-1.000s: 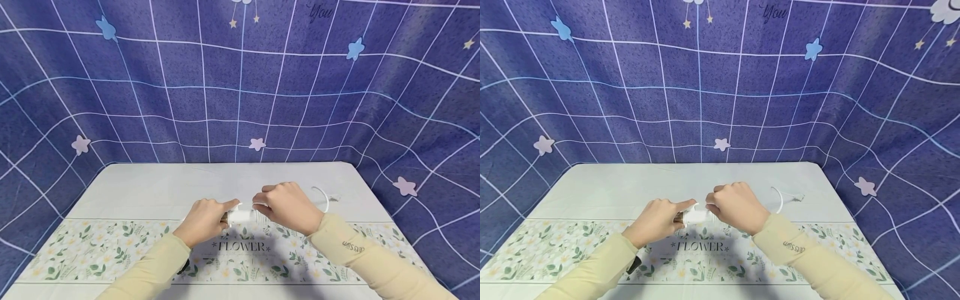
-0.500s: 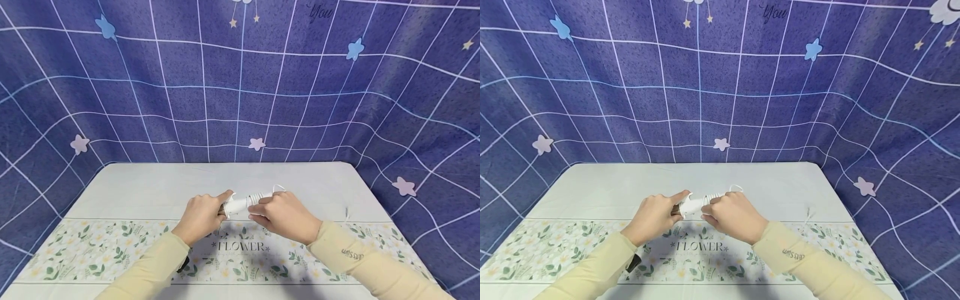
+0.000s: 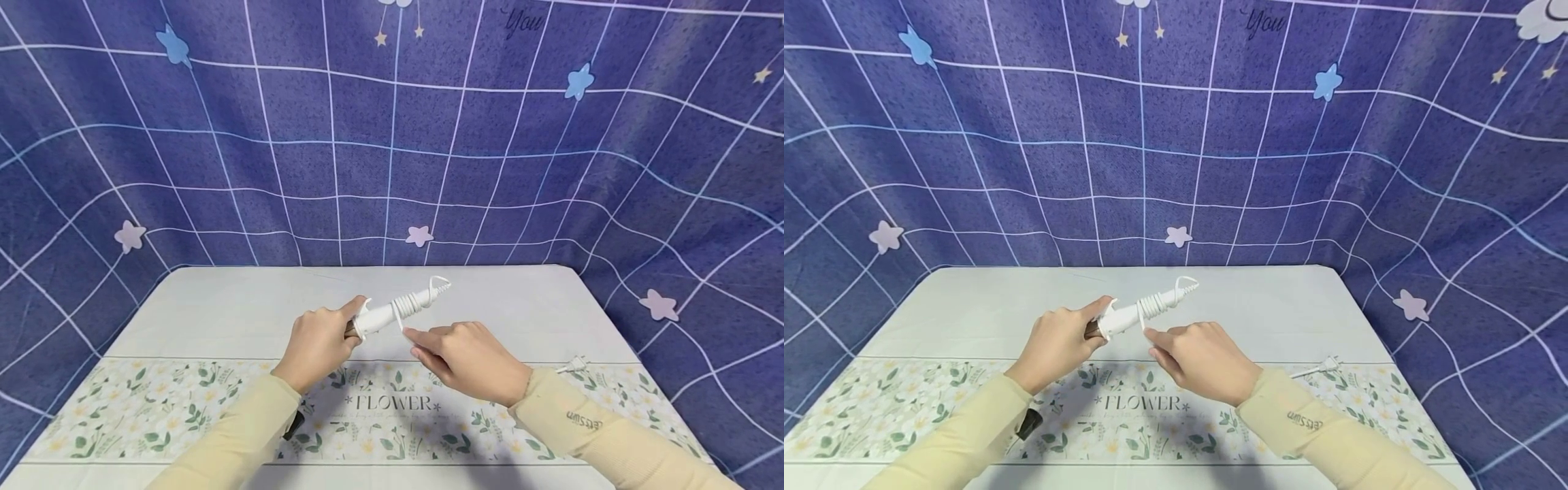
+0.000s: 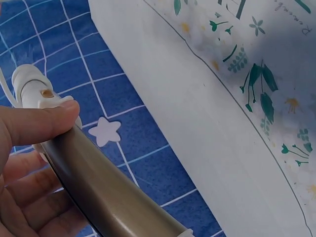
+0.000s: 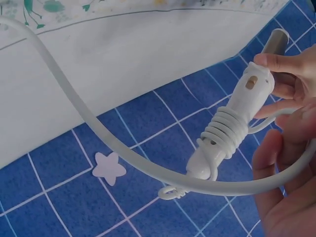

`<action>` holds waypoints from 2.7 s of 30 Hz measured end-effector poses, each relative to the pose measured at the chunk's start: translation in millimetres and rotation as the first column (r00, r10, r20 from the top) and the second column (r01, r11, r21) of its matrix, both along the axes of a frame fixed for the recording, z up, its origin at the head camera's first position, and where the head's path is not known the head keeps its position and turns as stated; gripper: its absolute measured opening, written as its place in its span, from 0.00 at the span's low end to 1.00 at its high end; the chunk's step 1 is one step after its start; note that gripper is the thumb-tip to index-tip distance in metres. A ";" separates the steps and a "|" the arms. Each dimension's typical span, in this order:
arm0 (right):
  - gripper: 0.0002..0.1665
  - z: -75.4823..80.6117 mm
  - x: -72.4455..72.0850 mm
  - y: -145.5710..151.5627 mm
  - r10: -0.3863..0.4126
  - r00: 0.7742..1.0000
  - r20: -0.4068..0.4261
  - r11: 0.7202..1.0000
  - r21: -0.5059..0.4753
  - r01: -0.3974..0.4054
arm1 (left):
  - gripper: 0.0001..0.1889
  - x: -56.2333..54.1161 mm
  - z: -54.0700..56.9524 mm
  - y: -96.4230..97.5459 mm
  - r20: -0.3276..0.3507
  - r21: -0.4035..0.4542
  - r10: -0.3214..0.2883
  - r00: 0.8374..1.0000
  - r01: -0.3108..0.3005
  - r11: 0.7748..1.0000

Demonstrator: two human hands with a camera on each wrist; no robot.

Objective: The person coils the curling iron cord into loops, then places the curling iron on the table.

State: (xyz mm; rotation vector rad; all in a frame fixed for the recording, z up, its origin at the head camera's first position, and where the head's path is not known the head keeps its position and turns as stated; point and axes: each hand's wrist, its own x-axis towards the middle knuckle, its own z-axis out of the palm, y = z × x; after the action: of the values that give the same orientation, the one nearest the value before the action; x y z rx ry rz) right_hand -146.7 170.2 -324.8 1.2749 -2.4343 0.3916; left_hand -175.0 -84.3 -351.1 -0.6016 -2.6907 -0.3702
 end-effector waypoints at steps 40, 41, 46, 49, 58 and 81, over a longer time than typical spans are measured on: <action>0.18 -16.0 -4.1 24.0 0.072 0.801 0.594 0.992 -0.124 0.003 | 0.35 -2.2 9.9 -6.6 0.065 0.127 0.057 0.996 -0.065 0.990; 0.19 -17.7 -4.3 24.2 0.079 0.794 0.602 0.992 -0.126 -0.003 | 0.35 -2.2 9.9 -6.6 0.066 0.131 0.058 0.996 -0.066 0.989; 0.18 -26.5 -2.7 25.2 0.119 0.776 0.619 0.990 -0.131 -0.047 | 0.35 -2.4 11.5 -7.2 0.068 0.148 0.061 0.996 -0.070 0.987; 0.17 -31.1 -1.3 26.0 0.121 0.770 0.626 0.992 -0.110 -0.066 | 0.35 -2.5 12.6 -8.2 0.059 0.151 0.064 0.996 -0.072 0.986; 0.21 -37.2 -5.1 33.3 0.053 0.712 0.700 0.998 -0.050 -0.026 | 0.35 -2.3 14.6 -9.0 0.111 0.194 0.030 0.993 -0.051 0.980; 0.16 -61.1 -51.5 34.1 -0.133 0.797 0.590 0.991 0.069 0.115 | 0.39 2.0 10.4 -4.1 0.314 0.319 -0.280 0.907 0.178 0.931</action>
State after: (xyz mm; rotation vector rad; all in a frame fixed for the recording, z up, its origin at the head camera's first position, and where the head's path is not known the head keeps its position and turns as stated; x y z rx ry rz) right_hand -198.2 204.3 -385.9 1.1072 -3.0296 0.8293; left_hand -173.0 -88.3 -340.8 -0.8372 -2.8217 -1.0007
